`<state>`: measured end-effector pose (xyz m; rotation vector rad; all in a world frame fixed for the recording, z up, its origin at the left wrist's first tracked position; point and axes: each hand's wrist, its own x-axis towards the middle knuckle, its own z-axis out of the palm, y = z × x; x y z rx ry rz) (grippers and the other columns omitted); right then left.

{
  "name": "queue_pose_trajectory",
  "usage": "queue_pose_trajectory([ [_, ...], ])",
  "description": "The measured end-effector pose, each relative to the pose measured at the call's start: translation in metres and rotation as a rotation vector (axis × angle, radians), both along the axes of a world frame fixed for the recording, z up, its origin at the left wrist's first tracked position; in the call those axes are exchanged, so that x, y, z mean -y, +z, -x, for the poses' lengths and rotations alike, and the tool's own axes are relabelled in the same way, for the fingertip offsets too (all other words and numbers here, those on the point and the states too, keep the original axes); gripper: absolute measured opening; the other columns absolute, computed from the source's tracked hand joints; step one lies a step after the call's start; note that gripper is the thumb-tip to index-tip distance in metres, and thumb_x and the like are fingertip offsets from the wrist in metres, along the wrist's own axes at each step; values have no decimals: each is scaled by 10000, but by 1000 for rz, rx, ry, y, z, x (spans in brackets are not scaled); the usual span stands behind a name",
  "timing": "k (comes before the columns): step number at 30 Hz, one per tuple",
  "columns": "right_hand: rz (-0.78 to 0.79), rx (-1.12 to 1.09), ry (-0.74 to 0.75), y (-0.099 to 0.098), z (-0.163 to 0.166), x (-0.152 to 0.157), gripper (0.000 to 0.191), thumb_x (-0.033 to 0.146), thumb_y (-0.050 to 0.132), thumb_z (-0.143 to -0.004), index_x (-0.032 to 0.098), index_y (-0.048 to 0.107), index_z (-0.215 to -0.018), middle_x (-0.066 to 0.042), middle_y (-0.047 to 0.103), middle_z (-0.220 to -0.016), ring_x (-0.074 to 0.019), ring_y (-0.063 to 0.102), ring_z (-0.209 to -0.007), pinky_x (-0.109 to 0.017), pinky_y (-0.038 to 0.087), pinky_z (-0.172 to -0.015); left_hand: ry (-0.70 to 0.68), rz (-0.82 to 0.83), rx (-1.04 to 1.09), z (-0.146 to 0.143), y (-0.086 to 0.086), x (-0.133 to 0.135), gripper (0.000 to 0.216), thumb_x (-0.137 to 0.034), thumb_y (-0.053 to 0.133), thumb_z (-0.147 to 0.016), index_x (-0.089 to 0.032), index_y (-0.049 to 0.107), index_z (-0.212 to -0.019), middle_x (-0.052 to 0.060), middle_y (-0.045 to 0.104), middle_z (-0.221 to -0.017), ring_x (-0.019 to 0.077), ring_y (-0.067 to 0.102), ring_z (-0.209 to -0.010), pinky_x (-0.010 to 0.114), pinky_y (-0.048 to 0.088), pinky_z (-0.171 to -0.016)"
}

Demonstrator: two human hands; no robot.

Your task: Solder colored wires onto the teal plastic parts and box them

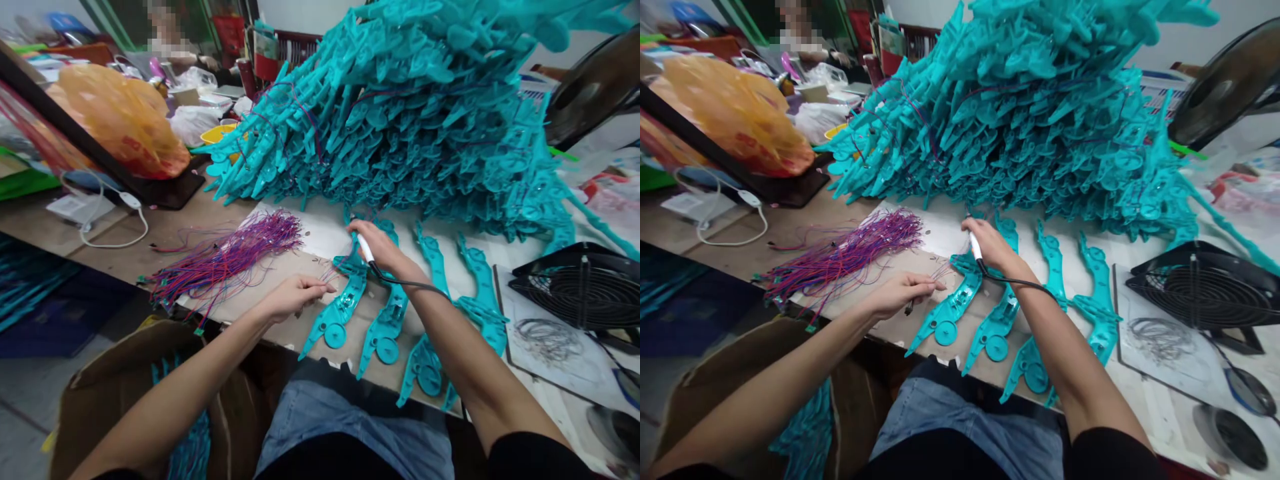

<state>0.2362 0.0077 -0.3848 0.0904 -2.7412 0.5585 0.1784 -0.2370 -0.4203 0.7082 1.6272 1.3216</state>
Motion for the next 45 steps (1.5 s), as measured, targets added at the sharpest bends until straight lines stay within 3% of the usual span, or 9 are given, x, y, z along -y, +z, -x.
queue_pose_trajectory([
  [3, 79, -3, -108, -12, -20, 8, 418, 50, 532, -669, 220, 551, -1050, -82, 635, -1076, -239, 598, -998, -374, 478, -871, 64, -23, 27, -3, -9, -11, 466, -475, 632, -736, -101, 749, -988, -47, 369, -541, 84, 274, -509, 218, 188, -478],
  [8, 539, -64, -73, -22, -56, 42, 277, 182, 566, -813, 242, 466, -1064, -45, 665, -1022, -176, 650, -921, -290, 505, -749, 66, -38, 35, -8, -11, -16, 452, -470, 648, -728, -117, 755, -988, -19, 471, -571, 86, 322, -513, 219, 222, -480],
  [13, 671, -38, -71, -30, -63, 58, 249, 219, 587, -818, 237, 472, -1039, -13, 643, -884, -151, 639, -803, -286, 511, -715, 24, -25, 44, -11, -14, -19, 457, -465, 647, -728, -115, 745, -1004, -23, 469, -555, 86, 367, -498, 207, 260, -459],
  [25, 719, -125, -195, -40, -65, 70, 257, 254, 596, -805, 250, 474, -1031, 24, 629, -805, -134, 609, -697, -267, 497, -673, 163, -86, 46, -13, -10, -32, 295, -414, 713, -709, -126, 681, -767, -18, 551, -598, 73, 413, -516, 208, 313, -490],
  [30, 619, -79, -230, -41, -71, 76, 236, 230, 593, -793, 251, 504, -1011, 23, 638, -789, -140, 609, -681, -263, 486, -664, 150, -136, 44, -13, -16, -37, 277, -378, 730, -682, -127, 690, -795, 13, 625, -705, 102, 493, -619, 224, 366, -578],
  [35, 583, -69, -270, -38, -77, 79, 185, 244, 600, -819, 251, 554, -998, 13, 664, -801, -153, 647, -709, -258, 499, -673, 60, -30, -51, -12, -14, -39, 264, -375, 726, -665, -126, 658, -719, -41, 487, -541, 75, 372, -503, 218, 265, -485],
  [38, 533, -113, -303, -28, -93, 77, 181, 340, 575, -877, 244, 600, -1028, -18, 685, -865, -174, 666, -777, -286, 520, -725, 16, 46, -139, -12, -14, -35, 264, -384, 696, -684, -125, 663, -719, -59, 419, -499, 68, 314, -472, 220, 218, -459],
  [42, 422, -179, -270, -17, -129, 85, 338, 425, 491, -934, 245, 613, -1192, -74, 689, -1040, -219, 654, -947, -365, 517, -852, -28, 98, -152, -13, -22, -28, 271, -384, 686, -683, -119, 683, -739, -42, 484, -526, 74, 361, -488, 213, 258, -472],
  [45, 456, -236, -286, -19, -150, 99, 213, 324, 582, -897, 247, 668, -1076, -58, 700, -921, -207, 662, -872, -352, 537, -793, 3, 84, -152, -16, -29, -24, 274, -394, 683, -679, -123, 675, -719, -14, 556, -580, 91, 437, -530, 211, 320, -502],
])
